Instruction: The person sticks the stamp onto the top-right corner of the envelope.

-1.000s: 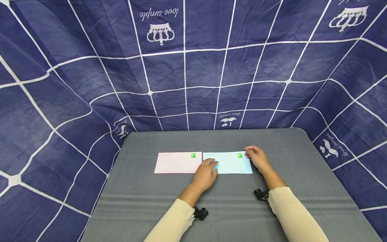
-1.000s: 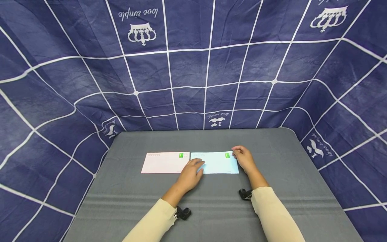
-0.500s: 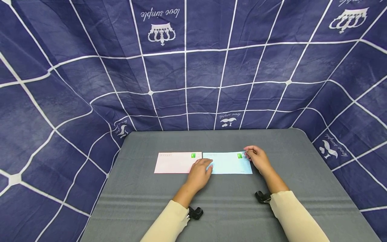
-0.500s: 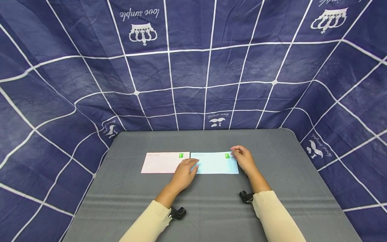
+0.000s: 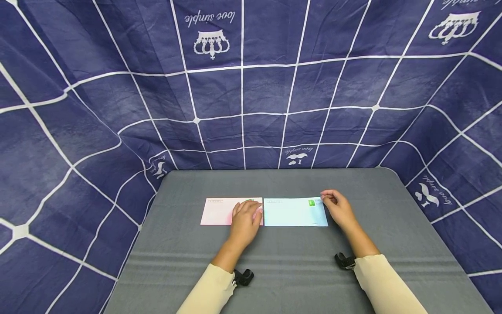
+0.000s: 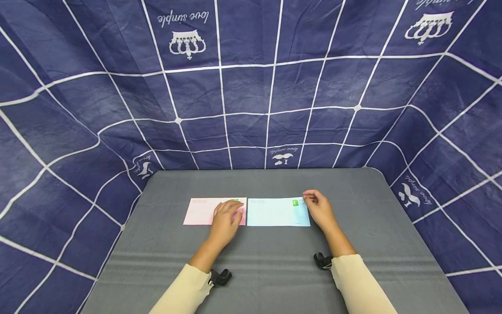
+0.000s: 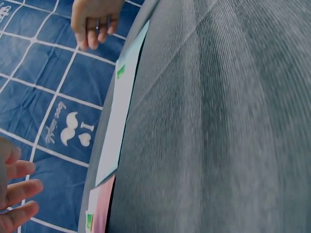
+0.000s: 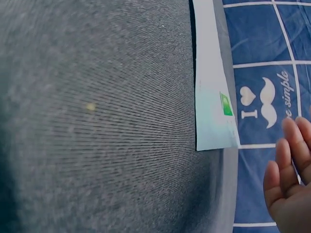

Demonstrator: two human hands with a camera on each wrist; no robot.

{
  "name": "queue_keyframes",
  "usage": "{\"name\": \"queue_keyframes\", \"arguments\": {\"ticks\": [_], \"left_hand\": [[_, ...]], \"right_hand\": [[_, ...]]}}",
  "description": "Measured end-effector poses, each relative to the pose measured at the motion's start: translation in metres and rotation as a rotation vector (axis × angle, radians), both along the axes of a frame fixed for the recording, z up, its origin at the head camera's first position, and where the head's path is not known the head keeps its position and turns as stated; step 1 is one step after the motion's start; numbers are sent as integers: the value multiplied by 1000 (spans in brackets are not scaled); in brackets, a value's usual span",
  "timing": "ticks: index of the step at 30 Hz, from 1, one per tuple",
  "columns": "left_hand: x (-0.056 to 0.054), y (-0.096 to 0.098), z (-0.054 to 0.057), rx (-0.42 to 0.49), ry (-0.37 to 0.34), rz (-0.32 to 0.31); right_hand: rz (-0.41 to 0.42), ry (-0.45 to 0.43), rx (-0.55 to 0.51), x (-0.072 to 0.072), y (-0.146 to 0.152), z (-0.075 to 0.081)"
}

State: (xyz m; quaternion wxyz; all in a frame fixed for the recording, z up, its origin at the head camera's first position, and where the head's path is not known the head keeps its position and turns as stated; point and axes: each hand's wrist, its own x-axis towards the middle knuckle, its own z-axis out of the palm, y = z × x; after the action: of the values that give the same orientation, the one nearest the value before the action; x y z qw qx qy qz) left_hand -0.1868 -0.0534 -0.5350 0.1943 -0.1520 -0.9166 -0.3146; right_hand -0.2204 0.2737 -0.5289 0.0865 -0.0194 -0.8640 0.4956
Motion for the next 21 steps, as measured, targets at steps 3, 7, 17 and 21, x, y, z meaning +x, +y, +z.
{"name": "queue_keyframes", "arguments": {"ticks": [3,7,17,21], "left_hand": [[1,-7,1,17,8,24],[0,-14,1,17,35,62],[-1,-34,-4,-46,-11,125],[-1,-42,-4,-68,-39,138]], "right_hand": [[-3,19,63,4,1,2],[27,37,120,7,3,3],[65,12,254,19,3,5],[79,62,318,21,1,5]]}}
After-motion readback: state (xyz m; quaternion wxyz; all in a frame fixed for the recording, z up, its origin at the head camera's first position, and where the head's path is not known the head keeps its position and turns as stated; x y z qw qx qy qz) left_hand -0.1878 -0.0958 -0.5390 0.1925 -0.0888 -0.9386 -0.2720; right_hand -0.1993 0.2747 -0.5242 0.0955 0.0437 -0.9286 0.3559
